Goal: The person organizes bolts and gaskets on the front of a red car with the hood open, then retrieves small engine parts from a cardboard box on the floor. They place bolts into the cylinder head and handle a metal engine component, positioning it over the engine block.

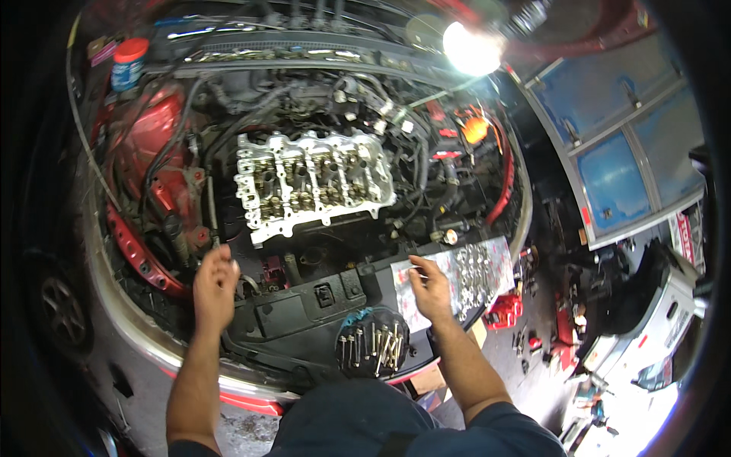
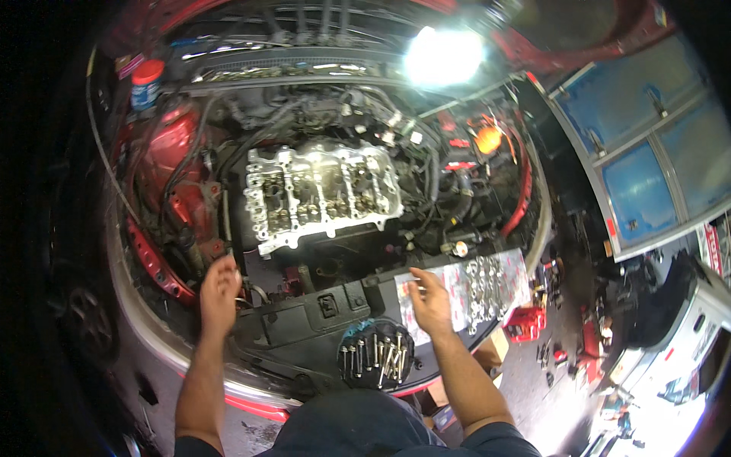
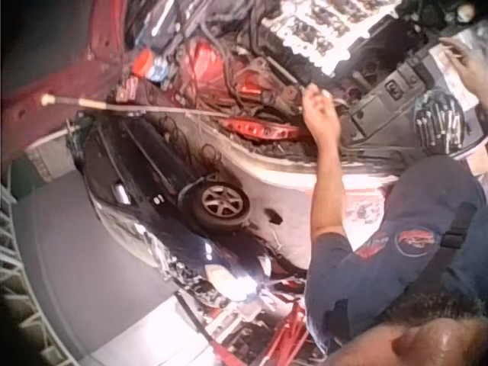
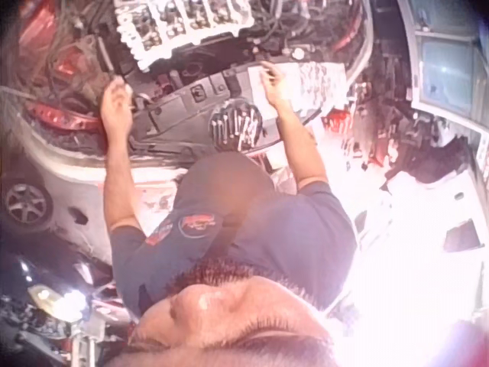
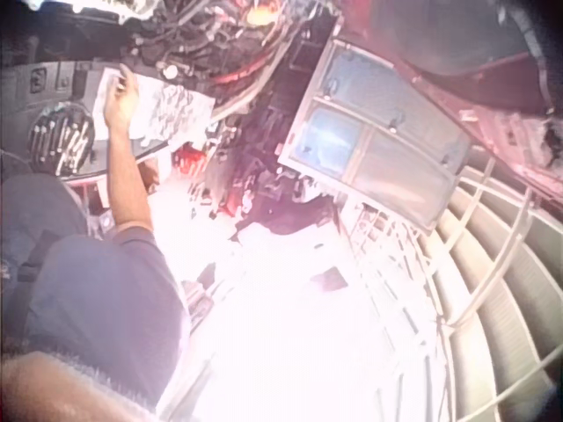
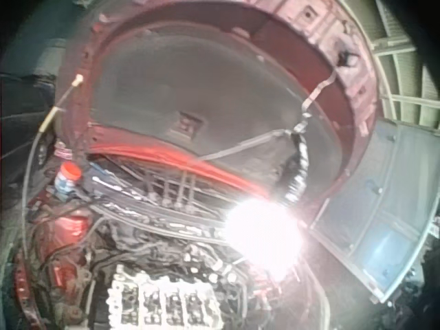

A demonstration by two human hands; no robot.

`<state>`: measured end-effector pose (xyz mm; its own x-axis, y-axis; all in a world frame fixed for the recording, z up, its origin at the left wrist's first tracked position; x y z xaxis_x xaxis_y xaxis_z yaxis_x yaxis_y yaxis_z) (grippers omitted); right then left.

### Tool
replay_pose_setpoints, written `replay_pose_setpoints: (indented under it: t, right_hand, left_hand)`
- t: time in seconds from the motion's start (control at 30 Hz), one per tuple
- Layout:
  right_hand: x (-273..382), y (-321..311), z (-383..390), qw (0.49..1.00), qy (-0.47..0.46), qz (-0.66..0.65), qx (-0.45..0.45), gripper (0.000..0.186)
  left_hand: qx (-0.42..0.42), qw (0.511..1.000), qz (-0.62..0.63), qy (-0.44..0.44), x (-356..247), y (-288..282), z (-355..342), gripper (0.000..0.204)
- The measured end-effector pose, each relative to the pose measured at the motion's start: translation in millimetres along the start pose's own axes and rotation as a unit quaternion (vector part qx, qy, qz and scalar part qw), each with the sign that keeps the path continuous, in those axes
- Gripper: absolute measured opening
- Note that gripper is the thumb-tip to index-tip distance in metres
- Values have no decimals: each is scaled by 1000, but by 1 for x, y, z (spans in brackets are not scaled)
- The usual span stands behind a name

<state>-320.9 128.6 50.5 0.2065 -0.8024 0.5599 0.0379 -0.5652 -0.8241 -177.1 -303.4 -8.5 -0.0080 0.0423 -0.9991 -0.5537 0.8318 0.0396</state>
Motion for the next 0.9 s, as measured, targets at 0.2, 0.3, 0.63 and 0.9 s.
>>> replay_pose_setpoints:
  t: [0.2,0.3,0.63,0.9]
  right_hand:
    - [-89,-70,66,986,131,90,-51,27]
    - [-103,-74,97,984,147,78,-60,25]
    - [-115,-70,73,978,143,129,-84,24]
    - [-111,-60,58,979,159,113,-56,26]
  left_hand:
    - [-6,974,46,-222,94,37,-125,62]
    - [76,976,46,-198,101,52,-135,48]
    - [77,970,109,-204,96,53,-131,35]
    - [61,954,159,-248,112,49,-146,41]
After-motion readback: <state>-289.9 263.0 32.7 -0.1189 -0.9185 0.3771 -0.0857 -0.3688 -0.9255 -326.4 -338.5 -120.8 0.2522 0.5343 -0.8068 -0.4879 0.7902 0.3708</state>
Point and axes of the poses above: each hand's wrist, its own z-axis away from the middle knuckle, its own y-axis out of the palm, x = y × z, the point moved 9 cm from there along -z, towards the middle knuckle, and after that the axes turned 14 degrees about z, right-handed, at the moved point
